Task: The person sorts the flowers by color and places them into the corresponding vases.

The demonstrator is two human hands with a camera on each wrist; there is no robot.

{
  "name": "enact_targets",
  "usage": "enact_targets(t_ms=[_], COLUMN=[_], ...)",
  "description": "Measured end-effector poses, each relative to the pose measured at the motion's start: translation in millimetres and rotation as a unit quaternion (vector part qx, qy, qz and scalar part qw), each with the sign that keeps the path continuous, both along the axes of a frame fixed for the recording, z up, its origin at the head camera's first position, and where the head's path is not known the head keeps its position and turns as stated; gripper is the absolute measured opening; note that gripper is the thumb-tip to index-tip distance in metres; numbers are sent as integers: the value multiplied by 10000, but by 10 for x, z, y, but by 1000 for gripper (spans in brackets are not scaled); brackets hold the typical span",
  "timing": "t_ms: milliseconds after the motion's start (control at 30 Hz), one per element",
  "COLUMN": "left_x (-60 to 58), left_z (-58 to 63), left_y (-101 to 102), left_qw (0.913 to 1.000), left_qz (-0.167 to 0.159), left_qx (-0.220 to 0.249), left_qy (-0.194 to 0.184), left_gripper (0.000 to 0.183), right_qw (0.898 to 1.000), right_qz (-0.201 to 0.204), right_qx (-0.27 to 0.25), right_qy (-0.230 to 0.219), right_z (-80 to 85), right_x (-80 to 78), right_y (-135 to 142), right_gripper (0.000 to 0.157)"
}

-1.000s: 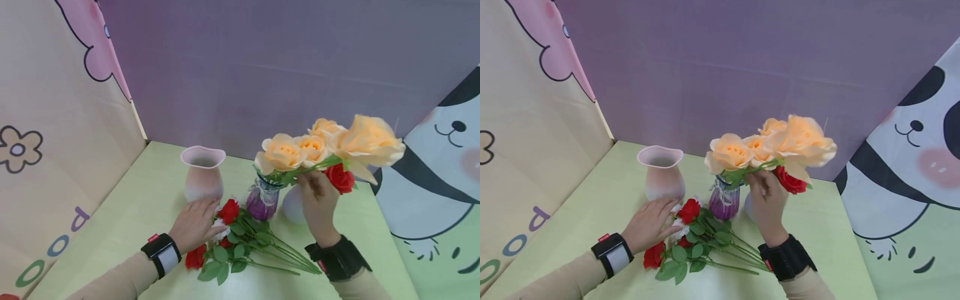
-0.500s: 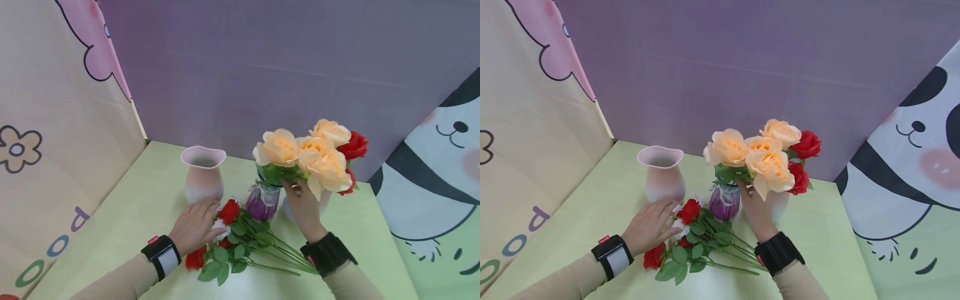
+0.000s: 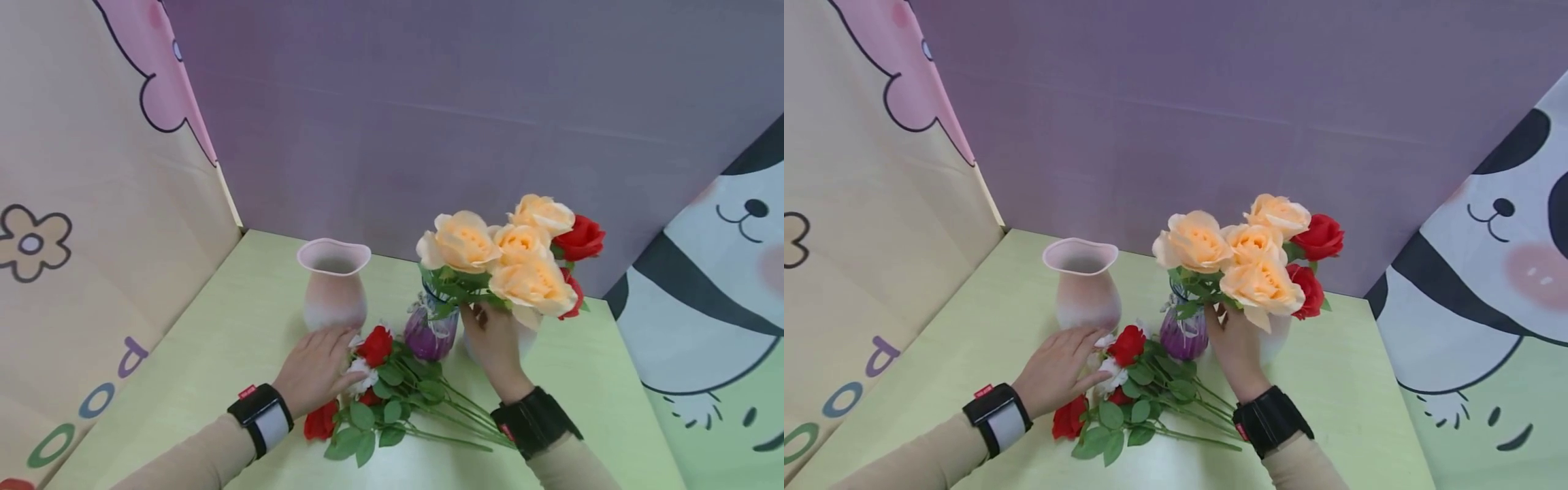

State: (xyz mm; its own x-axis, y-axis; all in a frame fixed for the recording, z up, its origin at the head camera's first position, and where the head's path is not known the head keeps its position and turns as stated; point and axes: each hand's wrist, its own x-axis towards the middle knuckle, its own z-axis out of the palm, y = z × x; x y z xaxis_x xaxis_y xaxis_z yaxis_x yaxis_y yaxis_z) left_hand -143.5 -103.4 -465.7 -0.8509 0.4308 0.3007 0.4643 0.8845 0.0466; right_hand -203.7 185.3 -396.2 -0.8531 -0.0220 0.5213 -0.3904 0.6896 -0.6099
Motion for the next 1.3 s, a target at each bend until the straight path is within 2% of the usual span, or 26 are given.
enact_targets(t_ms=[133,200,300,367,500,600,667,767,900,1133,1300], left_x=[6,12,21,25,36,45,48,50,49,78,127], left_z=[-5,-6,-8,-8,-5,10,24,43,51,12,-41], left_y=[-15,-19,-23,-28,-39,-54,-71,-106,-160,-243,-290], left_qw=[10000,9999,9997,9996,9995,9996,9996,9995,9993,9978,9962], left_qz=[67,103,139,155,163,158,156,170,232,439,592], left_qx=[36,49,23,13,12,68,148,236,266,360,447], left_qy=[-36,-108,-202,-238,-257,-238,-193,-108,-137,-333,-452], left_gripper=[78,78,79,79,79,78,77,75,73,74,76], right_qw=[9924,9870,9837,9826,9797,9774,9775,9800,9849,9923,9890], right_qz=[-112,-74,70,235,261,91,19,-119,-92,320,783], right_qx=[-839,-1306,-1671,-1761,-1805,-1789,-1761,-1767,-1642,-839,-371], right_qy=[-898,-939,-663,-546,-827,-1121,-1162,-903,-533,-850,-1197], right_z=[-9,-17,-11,20,166,260,249,112,-137,-385,-560], right_x=[69,84,76,70,135,194,200,168,141,285,436], right_y=[-8,-16,-35,-60,-141,-191,-195,-155,-81,-97,-185], right_gripper=[27,27,22,15,19,26,21,13,8,9,9])
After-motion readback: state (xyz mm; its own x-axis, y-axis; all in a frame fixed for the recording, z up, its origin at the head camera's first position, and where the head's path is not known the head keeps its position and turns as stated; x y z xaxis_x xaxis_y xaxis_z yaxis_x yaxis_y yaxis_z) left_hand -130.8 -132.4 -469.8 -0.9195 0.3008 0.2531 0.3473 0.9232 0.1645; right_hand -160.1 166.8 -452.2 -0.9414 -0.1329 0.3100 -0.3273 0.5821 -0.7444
